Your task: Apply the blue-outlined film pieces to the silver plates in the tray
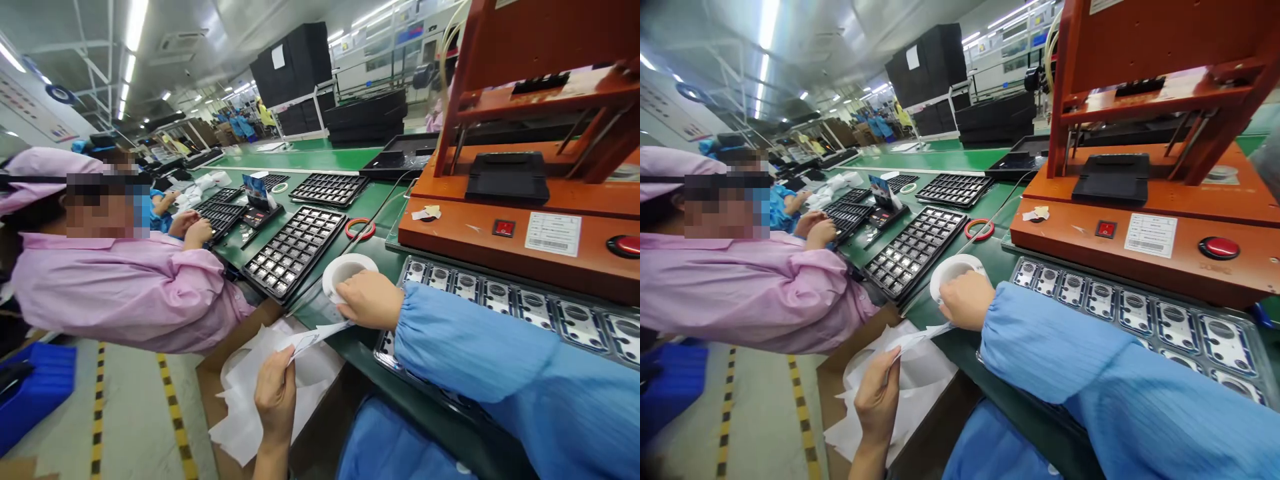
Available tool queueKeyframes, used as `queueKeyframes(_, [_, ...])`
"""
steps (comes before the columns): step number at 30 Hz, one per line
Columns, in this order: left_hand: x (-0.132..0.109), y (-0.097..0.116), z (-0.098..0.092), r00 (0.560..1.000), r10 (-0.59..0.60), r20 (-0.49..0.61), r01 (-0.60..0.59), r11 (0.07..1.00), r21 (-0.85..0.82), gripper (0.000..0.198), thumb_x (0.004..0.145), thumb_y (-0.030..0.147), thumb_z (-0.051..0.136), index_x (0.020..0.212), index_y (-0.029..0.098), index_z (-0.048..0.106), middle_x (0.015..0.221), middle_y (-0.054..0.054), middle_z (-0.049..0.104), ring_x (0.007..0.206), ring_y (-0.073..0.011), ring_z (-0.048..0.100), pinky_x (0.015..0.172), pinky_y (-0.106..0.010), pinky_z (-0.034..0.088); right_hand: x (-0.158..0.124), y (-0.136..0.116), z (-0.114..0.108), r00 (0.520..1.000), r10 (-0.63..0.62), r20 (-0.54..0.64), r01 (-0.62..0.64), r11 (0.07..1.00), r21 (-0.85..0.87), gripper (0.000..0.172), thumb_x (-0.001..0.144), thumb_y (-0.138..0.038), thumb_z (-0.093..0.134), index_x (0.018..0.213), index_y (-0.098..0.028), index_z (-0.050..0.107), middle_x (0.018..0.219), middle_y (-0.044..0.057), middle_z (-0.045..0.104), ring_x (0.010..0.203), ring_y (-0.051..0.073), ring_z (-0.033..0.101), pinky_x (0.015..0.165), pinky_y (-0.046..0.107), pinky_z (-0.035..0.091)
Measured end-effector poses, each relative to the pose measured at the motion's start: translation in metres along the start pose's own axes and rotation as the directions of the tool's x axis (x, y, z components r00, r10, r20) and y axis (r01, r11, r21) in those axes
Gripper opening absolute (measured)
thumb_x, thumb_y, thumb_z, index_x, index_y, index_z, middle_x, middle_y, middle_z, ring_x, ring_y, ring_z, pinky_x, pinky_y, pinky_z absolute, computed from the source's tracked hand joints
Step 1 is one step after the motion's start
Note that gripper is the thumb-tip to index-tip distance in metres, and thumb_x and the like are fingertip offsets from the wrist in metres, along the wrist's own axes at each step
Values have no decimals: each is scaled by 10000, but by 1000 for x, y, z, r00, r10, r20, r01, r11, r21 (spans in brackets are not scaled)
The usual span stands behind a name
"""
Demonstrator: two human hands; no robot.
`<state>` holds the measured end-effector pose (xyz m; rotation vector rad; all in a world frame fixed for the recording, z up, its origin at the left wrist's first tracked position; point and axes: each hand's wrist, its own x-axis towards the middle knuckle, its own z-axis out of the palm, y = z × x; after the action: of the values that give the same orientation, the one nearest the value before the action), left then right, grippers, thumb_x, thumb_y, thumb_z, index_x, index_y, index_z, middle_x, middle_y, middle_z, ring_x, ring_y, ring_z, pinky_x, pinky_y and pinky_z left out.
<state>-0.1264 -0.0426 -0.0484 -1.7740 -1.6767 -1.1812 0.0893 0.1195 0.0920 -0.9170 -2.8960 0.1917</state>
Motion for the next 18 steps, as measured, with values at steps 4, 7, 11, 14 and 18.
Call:
queueKeyframes(4, [-8, 3, -3, 999, 49, 23, -50, 998, 29, 329, 806, 23, 604, 1098, 170, 645, 938, -76, 718, 906, -199, 671, 877, -369, 532, 15, 1, 0, 990, 140, 0, -140, 990, -19, 260, 880, -311, 506, 878, -135, 697, 845, 148, 728, 772, 282, 692, 607, 308, 459])
queueKeyframes(7, [-11, 6, -1, 996, 79, 35, -80, 997, 22, 374, 795, -10, 598, 1123, 167, 632, 937, -77, 719, 911, -198, 671, 865, -362, 537, 20, 10, -4, 975, 221, -25, -222, 974, -50, 329, 907, -334, 453, 927, -102, 686, 885, 184, 718, 821, 310, 686, 609, 323, 461])
queueKeyframes(11, [-16, 7, 5, 998, 60, 18, -61, 997, 50, 406, 797, -17, 584, 1154, 172, 620, 979, -87, 711, 922, -202, 669, 862, -368, 536, 13, 20, -10, 975, 224, 1, -223, 972, -73, 440, 895, -485, 467, 915, -102, 683, 870, 172, 717, 815, 309, 679, 621, 334, 473])
queueKeyframes(14, [-20, 7, 7, 999, 49, 9, -50, 997, 56, 437, 799, -10, 585, 1186, 190, 609, 999, -88, 708, 941, -208, 662, 871, -381, 532, 6, 26, -9, 984, 172, 55, -167, 982, -86, 271, 829, -389, 590, 904, -147, 686, 883, 121, 728, 830, 289, 679, 656, 319, 474])
queueKeyframes(18, [-25, 11, 8, 999, 40, 2, -40, 999, 28, 488, 801, -25, 574, 1230, 208, 588, 1018, -95, 707, 951, -211, 657, 869, -394, 525, 14, 30, -6, 969, 246, 40, -240, 964, -116, 262, 893, -304, 486, 967, -137, 673, 951, 139, 719, 850, 294, 677, 627, 321, 467])
